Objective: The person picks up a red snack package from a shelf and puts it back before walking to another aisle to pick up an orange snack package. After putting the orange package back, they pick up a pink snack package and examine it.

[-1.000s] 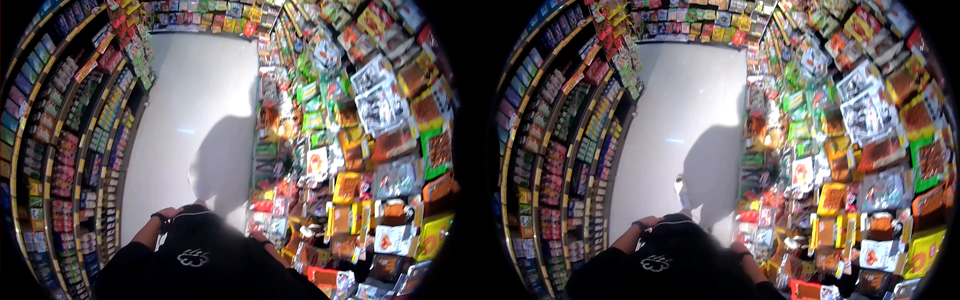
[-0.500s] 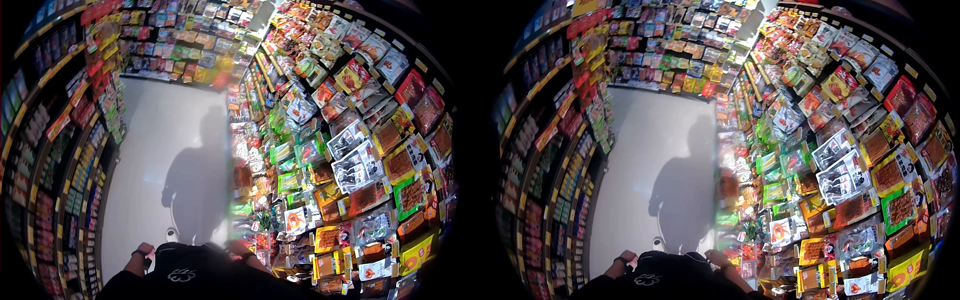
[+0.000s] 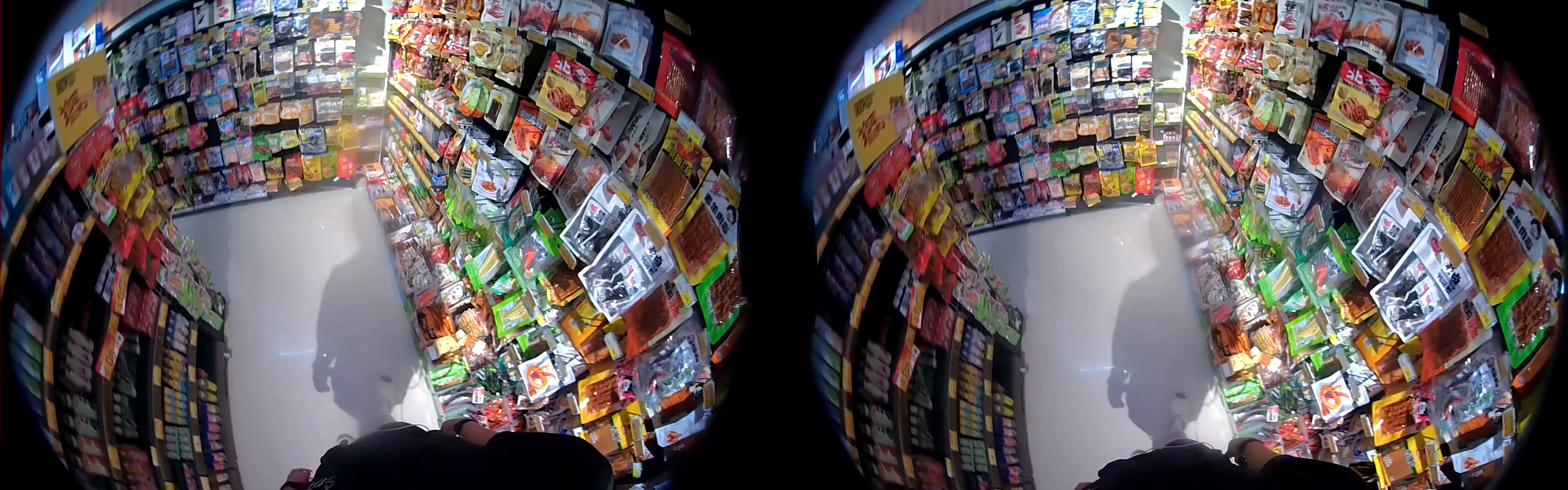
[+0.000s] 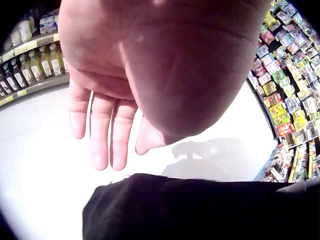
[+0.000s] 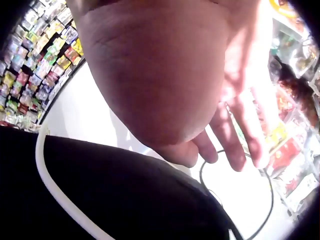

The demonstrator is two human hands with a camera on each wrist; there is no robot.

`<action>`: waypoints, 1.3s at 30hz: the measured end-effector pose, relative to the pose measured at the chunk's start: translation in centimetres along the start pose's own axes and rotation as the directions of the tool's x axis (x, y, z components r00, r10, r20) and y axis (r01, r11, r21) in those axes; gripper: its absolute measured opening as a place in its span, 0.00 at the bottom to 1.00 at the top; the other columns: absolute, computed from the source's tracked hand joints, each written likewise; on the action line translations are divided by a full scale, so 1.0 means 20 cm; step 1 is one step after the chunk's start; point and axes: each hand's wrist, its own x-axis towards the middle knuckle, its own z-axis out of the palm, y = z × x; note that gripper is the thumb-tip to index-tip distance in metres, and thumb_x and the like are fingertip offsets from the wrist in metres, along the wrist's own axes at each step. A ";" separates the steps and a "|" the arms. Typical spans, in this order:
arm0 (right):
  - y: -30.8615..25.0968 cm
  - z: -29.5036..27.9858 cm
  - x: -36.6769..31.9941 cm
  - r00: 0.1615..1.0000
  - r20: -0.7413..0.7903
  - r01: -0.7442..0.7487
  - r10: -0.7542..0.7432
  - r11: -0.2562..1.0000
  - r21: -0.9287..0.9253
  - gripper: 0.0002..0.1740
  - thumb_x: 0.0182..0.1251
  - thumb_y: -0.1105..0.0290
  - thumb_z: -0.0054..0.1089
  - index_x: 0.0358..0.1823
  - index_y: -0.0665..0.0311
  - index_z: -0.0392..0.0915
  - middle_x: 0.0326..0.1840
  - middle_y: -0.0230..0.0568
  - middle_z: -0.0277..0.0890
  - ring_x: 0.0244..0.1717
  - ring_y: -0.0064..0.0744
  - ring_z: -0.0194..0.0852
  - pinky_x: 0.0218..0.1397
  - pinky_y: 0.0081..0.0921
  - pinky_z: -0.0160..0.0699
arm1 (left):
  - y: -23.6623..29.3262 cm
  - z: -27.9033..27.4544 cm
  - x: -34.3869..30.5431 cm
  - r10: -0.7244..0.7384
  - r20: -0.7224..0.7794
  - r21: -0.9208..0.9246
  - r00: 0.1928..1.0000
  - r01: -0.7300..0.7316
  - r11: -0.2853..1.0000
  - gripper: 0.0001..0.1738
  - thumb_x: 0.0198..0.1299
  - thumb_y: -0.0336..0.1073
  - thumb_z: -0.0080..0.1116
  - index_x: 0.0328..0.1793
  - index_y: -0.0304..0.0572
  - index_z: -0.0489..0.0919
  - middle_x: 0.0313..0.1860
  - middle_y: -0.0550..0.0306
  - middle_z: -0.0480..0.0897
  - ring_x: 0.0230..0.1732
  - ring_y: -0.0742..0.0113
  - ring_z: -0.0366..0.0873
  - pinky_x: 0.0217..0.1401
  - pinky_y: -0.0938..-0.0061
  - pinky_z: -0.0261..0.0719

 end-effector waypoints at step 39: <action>0.79 -2.98 -0.78 -0.191 -0.823 0.378 0.536 0.813 0.442 0.15 0.77 0.71 0.58 0.59 0.68 0.82 0.34 0.39 0.84 0.34 0.23 0.81 0.40 0.25 0.80 | 2.72 -1.00 1.45 0.262 0.498 -0.249 0.827 -0.153 0.956 0.17 0.73 0.41 0.50 0.52 0.40 0.86 0.35 0.49 0.88 0.32 0.63 0.88 0.28 0.65 0.83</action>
